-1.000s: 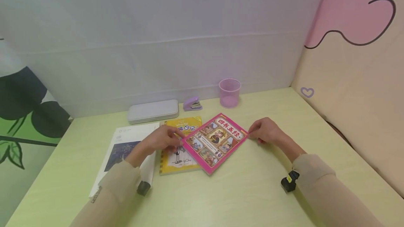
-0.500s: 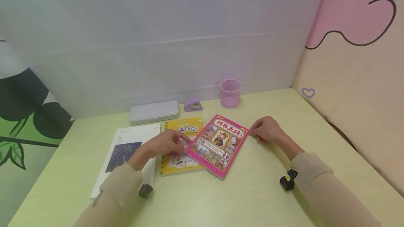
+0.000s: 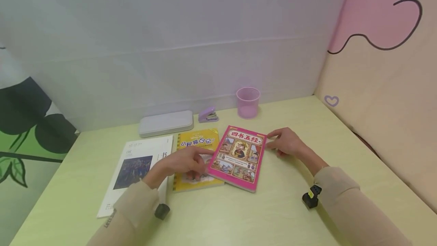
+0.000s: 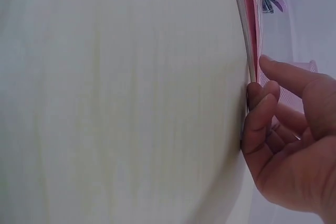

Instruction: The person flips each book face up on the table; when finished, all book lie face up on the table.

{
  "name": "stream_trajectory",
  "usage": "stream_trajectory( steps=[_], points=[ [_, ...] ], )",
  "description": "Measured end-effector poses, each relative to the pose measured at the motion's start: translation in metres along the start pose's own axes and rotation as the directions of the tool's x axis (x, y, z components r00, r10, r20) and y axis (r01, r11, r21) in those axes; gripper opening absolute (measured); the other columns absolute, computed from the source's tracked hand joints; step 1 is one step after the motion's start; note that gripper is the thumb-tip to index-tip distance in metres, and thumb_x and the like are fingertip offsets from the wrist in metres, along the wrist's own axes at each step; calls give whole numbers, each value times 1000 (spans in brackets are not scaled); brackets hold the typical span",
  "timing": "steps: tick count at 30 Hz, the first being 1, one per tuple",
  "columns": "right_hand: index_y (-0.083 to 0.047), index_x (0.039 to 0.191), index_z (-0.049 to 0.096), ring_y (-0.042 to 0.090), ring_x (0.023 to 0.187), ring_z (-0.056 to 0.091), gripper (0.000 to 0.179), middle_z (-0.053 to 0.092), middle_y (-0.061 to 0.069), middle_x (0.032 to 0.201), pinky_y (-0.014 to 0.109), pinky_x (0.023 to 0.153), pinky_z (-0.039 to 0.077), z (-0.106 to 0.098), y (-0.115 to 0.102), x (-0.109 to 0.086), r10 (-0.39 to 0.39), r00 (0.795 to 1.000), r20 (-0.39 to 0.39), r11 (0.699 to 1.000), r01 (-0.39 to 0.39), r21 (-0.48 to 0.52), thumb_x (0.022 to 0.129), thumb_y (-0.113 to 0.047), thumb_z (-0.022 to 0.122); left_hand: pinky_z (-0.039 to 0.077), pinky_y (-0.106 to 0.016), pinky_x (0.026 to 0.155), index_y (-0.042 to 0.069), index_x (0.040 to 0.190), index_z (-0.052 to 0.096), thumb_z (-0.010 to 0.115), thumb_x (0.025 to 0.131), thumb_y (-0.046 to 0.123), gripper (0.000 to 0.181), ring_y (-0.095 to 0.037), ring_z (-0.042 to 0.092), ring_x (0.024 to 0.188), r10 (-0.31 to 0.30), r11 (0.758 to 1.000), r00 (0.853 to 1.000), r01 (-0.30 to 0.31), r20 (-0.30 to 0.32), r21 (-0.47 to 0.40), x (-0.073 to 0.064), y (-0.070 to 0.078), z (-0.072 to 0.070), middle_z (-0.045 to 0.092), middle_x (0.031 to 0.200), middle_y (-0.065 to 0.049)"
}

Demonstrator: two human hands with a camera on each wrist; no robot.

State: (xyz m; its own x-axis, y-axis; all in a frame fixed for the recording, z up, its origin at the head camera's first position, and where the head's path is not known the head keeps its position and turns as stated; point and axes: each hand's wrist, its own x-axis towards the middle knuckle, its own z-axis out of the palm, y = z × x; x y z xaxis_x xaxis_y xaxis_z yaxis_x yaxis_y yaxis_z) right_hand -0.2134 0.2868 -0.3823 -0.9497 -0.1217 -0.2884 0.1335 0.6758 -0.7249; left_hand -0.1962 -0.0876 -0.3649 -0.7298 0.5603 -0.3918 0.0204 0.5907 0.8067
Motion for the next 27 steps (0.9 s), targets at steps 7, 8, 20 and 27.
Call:
stream_trajectory(
  steps=[7,8,20,27],
  points=[
    [2,148,57,12,50,49,64,56,0,65,25,50,41,0,3,3,-33,999,27,999,33,-21,94,-22,80,55,-23,55,16,157,52,78,96,14,67,-15,63,57,27,1000,999,-26,31,-18,0,3,4,72,82,-8],
    [2,149,57,11,49,48,65,56,-1,64,25,50,41,0,3,3,-35,999,30,999,35,-22,93,-22,80,55,-23,55,16,158,52,77,96,14,67,-15,63,57,30,999,999,-29,35,-15,0,4,4,72,81,-8],
    [2,153,51,11,49,46,71,49,-3,60,26,49,39,-1,3,3,-47,997,64,999,49,-16,92,-22,81,54,-23,54,20,158,52,80,94,14,70,-15,65,57,15,1000,998,-16,53,18,4,8,10,68,75,-6],
    [0,153,53,12,49,46,68,49,-3,59,26,49,39,-2,6,4,-44,997,62,999,45,-22,94,-21,80,48,-23,49,22,159,50,87,88,19,81,-14,59,51,-26,996,1000,27,-17,81,6,12,20,62,68,-4]
  ],
)
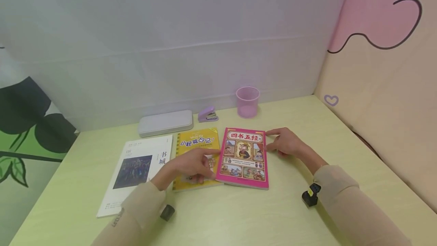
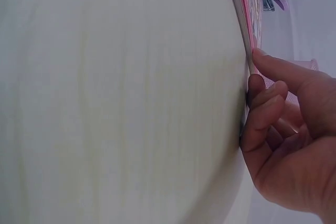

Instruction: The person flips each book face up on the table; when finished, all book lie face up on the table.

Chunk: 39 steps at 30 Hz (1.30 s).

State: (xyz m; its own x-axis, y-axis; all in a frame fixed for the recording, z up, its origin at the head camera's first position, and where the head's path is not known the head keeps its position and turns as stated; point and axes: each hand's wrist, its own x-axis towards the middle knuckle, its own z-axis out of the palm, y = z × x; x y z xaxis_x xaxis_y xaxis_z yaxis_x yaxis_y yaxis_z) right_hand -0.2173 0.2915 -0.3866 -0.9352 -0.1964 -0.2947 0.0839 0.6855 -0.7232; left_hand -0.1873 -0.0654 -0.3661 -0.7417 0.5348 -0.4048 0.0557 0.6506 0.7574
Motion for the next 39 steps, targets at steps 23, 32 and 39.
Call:
stream_trajectory(
  steps=[23,32,39],
  points=[
    [-6,157,49,13,49,42,68,47,-3,60,26,49,38,-11,2,-6,-23,995,93,1000,24,-10,96,-20,76,51,-37,89,21,160,48,92,79,39,95,-22,58,110,25,954,992,12,-121,299,9,19,25,65,135,-4],
    [-11,163,41,14,50,43,77,58,1,67,24,50,37,-15,2,-10,-9,987,163,1000,9,-4,96,-22,78,51,-45,107,17,158,50,92,80,41,92,-23,61,115,17,936,992,28,-123,350,11,25,30,66,139,-6],
    [-11,163,41,14,50,43,77,59,2,68,24,49,36,-15,3,-8,-10,986,164,1000,12,-11,97,-23,77,54,-30,56,13,155,50,94,79,33,91,-18,61,60,-22,966,996,44,-88,255,8,32,33,67,123,-8]
  ],
)
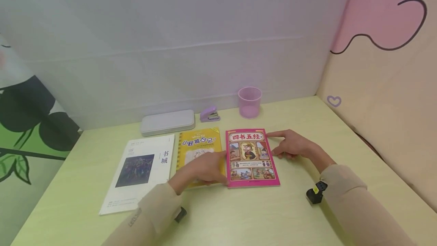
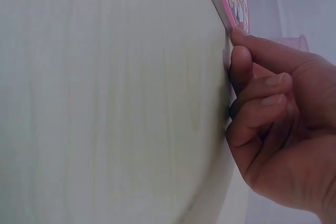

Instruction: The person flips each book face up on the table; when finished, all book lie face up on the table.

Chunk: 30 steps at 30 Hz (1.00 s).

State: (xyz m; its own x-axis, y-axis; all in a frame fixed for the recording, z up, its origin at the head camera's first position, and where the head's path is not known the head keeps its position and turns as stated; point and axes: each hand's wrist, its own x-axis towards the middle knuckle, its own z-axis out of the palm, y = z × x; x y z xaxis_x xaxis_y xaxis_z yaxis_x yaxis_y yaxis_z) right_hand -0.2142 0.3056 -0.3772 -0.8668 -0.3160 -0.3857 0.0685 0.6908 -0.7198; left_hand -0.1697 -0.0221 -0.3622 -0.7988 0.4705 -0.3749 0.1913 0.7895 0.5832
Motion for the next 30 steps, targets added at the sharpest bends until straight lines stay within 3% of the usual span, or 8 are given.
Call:
stream_trajectory(
  steps=[3,11,20,30],
  points=[
    [-10,163,40,14,50,43,77,59,2,68,24,49,36,0,0,1,-8,1000,2,1000,8,1,97,-23,77,52,-29,51,13,158,47,95,77,30,95,-17,58,55,-6,1000,1000,6,4,-24,-1,2,1,65,125,-10],
    [-8,162,41,14,50,42,74,58,2,68,25,48,35,-2,0,3,-18,1000,-10,1000,19,9,98,-23,75,54,-32,58,14,165,36,98,74,34,111,-18,62,59,-1,1000,1000,1,5,1,1,5,2,65,128,-11],
    [-7,159,47,13,50,42,67,59,2,68,23,50,36,-4,0,7,-9,1000,-25,1000,9,5,99,-22,73,54,-31,56,14,160,43,98,74,35,104,-19,62,65,-32,999,999,31,-22,-15,3,9,3,66,121,-10],
    [-12,162,43,14,50,42,75,60,2,68,24,49,36,-9,1,5,6,999,32,1000,-7,4,97,-25,76,52,-30,56,13,160,42,98,73,34,106,-19,60,61,-54,998,998,53,-20,-23,2,12,1,65,117,-10]
  ],
)
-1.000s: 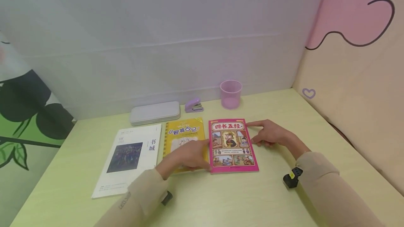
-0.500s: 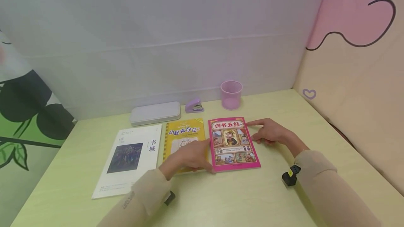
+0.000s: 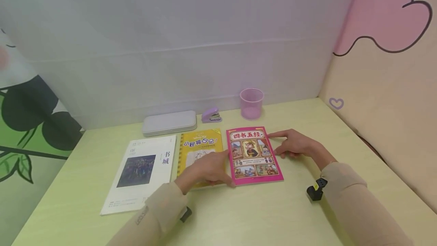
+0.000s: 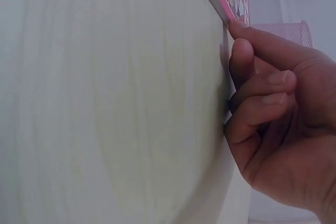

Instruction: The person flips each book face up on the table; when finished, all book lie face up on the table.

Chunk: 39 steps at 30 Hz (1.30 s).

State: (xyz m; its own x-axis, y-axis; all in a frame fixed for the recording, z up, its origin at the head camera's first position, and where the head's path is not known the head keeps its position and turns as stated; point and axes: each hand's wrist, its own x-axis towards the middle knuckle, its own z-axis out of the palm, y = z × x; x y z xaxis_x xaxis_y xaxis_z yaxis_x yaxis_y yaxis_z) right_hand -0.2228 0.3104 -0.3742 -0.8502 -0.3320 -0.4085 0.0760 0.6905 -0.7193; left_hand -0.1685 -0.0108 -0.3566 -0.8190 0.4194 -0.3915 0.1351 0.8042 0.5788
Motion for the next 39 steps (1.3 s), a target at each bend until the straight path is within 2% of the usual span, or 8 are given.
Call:
stream_trajectory(
  steps=[7,15,23,28,34,39],
  points=[
    [-13,163,42,13,49,42,76,61,3,68,23,49,36,-3,4,3,3,1000,20,1000,-3,-4,97,-26,77,49,-28,52,15,164,37,98,75,31,109,-17,57,59,3,1000,1000,-3,5,-3,4,-2,-1,66,113,-9],
    [-13,164,40,13,50,43,77,55,0,63,23,49,36,-4,6,6,-2,1000,28,1000,2,-6,98,-26,76,50,-29,57,14,163,39,97,76,33,107,-19,61,76,16,1000,1000,-16,-9,-10,5,-3,1,65,119,-9],
    [-15,165,38,14,51,44,77,55,0,64,23,49,36,-5,6,5,0,1000,21,1000,0,-1,98,-26,75,49,-28,51,16,161,41,97,76,32,104,-19,60,63,8,998,1000,-8,-3,-54,6,-3,3,65,114,-9],
    [-14,165,38,13,51,44,76,55,0,63,23,48,36,-5,6,5,-8,1000,23,1000,7,10,98,-26,75,50,-29,55,16,162,40,97,76,35,104,-19,61,70,-6,1000,1000,6,-14,-27,5,-1,3,64,118,-9],
    [-15,164,39,12,50,43,75,53,-1,62,23,48,35,-5,8,7,0,1000,22,1000,-1,11,99,-24,74,51,-31,58,14,162,40,96,76,36,105,-20,61,64,-13,1000,1000,13,-21,8,3,2,3,66,114,-9],
    [-15,165,39,12,50,43,75,53,0,63,23,48,36,-6,8,7,6,1000,27,1000,-7,22,99,-25,74,51,-31,63,14,161,41,96,76,37,104,-19,61,69,-1,1000,1000,1,-26,23,5,2,4,66,112,-7]
  ],
)
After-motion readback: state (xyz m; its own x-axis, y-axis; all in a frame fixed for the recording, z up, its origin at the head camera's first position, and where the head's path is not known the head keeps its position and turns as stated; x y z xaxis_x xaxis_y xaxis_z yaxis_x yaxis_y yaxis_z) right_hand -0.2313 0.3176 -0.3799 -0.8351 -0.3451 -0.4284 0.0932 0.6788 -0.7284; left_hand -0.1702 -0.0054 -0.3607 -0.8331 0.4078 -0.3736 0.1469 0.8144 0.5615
